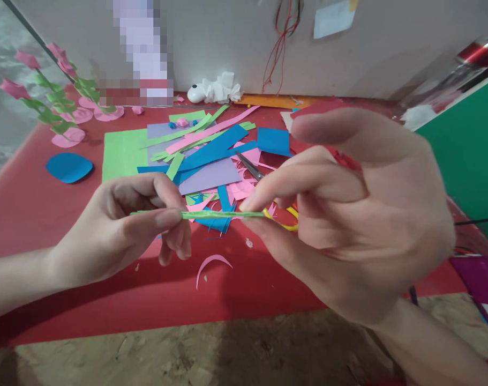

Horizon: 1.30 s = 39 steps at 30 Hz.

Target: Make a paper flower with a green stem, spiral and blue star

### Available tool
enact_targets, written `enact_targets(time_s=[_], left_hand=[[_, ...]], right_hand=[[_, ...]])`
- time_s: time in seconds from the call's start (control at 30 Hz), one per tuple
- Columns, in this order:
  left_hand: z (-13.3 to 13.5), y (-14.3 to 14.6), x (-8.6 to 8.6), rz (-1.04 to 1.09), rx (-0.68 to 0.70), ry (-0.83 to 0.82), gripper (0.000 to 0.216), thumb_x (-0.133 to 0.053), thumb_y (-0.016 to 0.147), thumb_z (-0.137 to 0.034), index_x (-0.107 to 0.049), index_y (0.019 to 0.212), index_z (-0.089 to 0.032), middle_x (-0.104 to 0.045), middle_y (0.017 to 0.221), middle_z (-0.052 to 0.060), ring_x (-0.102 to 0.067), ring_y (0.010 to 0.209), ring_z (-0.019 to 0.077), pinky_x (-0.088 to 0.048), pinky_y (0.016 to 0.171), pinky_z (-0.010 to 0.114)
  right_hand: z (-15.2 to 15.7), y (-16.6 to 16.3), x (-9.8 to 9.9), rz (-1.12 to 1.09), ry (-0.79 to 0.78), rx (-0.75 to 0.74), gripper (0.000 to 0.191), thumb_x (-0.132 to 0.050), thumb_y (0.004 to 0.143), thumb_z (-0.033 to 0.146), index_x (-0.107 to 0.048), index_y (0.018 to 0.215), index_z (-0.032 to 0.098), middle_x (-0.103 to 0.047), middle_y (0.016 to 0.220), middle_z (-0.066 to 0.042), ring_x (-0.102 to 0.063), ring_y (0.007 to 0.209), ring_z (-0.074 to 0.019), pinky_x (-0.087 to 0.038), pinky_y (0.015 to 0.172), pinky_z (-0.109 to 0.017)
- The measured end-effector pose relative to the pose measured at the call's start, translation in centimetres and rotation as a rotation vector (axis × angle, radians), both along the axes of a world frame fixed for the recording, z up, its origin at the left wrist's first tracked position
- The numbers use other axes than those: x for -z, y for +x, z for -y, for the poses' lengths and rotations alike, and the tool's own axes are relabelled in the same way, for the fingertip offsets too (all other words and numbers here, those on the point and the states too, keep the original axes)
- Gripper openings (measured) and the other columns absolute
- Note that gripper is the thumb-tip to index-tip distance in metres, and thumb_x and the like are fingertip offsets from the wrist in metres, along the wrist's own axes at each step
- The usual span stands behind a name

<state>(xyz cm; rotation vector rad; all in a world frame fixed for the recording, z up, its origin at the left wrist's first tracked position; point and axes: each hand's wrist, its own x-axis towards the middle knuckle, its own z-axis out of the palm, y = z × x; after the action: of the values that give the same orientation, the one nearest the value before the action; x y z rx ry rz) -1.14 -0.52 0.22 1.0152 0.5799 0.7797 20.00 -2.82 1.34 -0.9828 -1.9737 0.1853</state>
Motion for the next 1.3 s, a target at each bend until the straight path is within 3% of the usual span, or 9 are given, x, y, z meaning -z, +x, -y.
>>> enact_targets(time_s=[0.07,0.2,0.33,0.53,0.73,0.83,0.97,1.1,1.3], left_hand=[[0.0,0.0,-0.1,-0.014,-0.02,0.015,0.013,-0.063,0.078,-0.013,-0.062,0.066,-0.018,-0.068,0.057,-0.008,-0.064,0.05,0.0047,-0.053,0.045,0.008],[-0.1,0.0,-0.1,-0.053,-0.073,0.132,0.012,-0.064,0.077,-0.013,-0.062,0.065,-0.017,-0.068,0.055,-0.006,-0.064,0.047,0.0076,-0.053,0.042,0.01],[-0.1,0.1,0.0,-0.063,-0.134,0.314,0.012,-0.065,0.074,-0.01,-0.062,0.065,-0.017,-0.068,0.053,-0.004,-0.063,0.043,0.0096,-0.052,0.038,0.012],[-0.4,0.1,-0.1,-0.111,-0.194,0.461,0.012,-0.066,0.072,-0.008,-0.062,0.065,-0.017,-0.067,0.054,-0.003,-0.061,0.043,0.0079,-0.051,0.04,0.012],[-0.5,0.1,0.1,-0.076,-0.209,0.494,0.011,-0.066,0.072,-0.008,-0.062,0.067,-0.017,-0.065,0.058,-0.005,-0.062,0.046,0.0064,-0.052,0.043,0.01],[-0.4,0.1,0.4,-0.02,-0.222,0.483,0.016,-0.071,0.069,-0.009,-0.065,0.08,-0.019,-0.069,0.072,-0.004,-0.066,0.053,0.0079,-0.055,0.046,0.011],[-0.2,0.3,0.8,-0.058,-0.202,0.59,0.022,-0.076,0.065,-0.01,-0.07,0.085,-0.018,-0.072,0.082,0.0,-0.069,0.067,0.0113,-0.059,0.058,0.014],[-0.1,0.5,0.8,-0.1,-0.239,0.804,0.007,-0.075,0.067,-0.012,-0.072,0.074,-0.011,-0.073,0.075,0.007,-0.067,0.07,0.0104,-0.058,0.066,0.013],[0.0,0.3,0.7,-0.118,-0.252,0.897,0.003,-0.072,0.07,-0.012,-0.072,0.073,-0.011,-0.073,0.074,0.008,-0.068,0.067,0.0112,-0.06,0.065,0.016]], right_hand=[[0.0,-0.1,-0.2,-0.049,-0.037,0.011,0.05,-0.069,0.073,0.017,-0.049,0.112,0.04,-0.059,0.093,0.006,-0.055,0.078,-0.0093,-0.047,0.071,-0.031],[0.2,0.0,-0.5,-0.045,-0.13,-0.073,0.023,-0.067,0.074,0.016,-0.063,0.094,0.027,-0.059,0.086,0.0,-0.054,0.077,-0.0114,-0.046,0.063,-0.031],[0.3,0.6,-0.4,-0.022,-0.115,-0.112,0.024,-0.068,0.07,0.009,-0.066,0.089,0.023,-0.059,0.081,-0.001,-0.054,0.076,-0.0118,-0.042,0.065,-0.032],[0.5,0.6,-0.5,0.058,-0.002,-0.061,0.012,-0.069,0.07,0.014,-0.061,0.077,0.021,-0.059,0.076,0.002,-0.054,0.076,-0.0086,-0.043,0.065,-0.03],[1.3,-0.9,-1.0,-0.063,-0.123,0.065,0.012,-0.065,0.074,0.01,-0.059,0.068,0.018,-0.058,0.07,0.002,-0.055,0.073,-0.0065,-0.045,0.063,-0.026],[1.0,-1.1,-0.2,-0.186,-0.094,-0.052,0.015,-0.063,0.073,0.003,-0.061,0.071,0.018,-0.059,0.072,0.002,-0.055,0.072,-0.0069,-0.046,0.063,-0.027],[0.4,-1.4,1.5,-0.351,-0.078,-0.278,0.037,-0.058,0.067,-0.008,-0.067,0.089,0.021,-0.062,0.08,0.001,-0.056,0.071,-0.0093,-0.047,0.062,-0.029],[0.6,-2.6,2.1,-0.386,-0.129,-0.27,0.036,-0.058,0.065,-0.007,-0.067,0.087,0.021,-0.06,0.075,0.002,-0.056,0.068,-0.0084,-0.049,0.057,-0.025],[0.6,-3.0,1.6,-0.269,-0.076,-0.277,0.023,-0.059,0.068,-0.003,-0.059,0.078,0.018,-0.06,0.071,0.001,-0.057,0.065,-0.0085,-0.05,0.054,-0.023]])
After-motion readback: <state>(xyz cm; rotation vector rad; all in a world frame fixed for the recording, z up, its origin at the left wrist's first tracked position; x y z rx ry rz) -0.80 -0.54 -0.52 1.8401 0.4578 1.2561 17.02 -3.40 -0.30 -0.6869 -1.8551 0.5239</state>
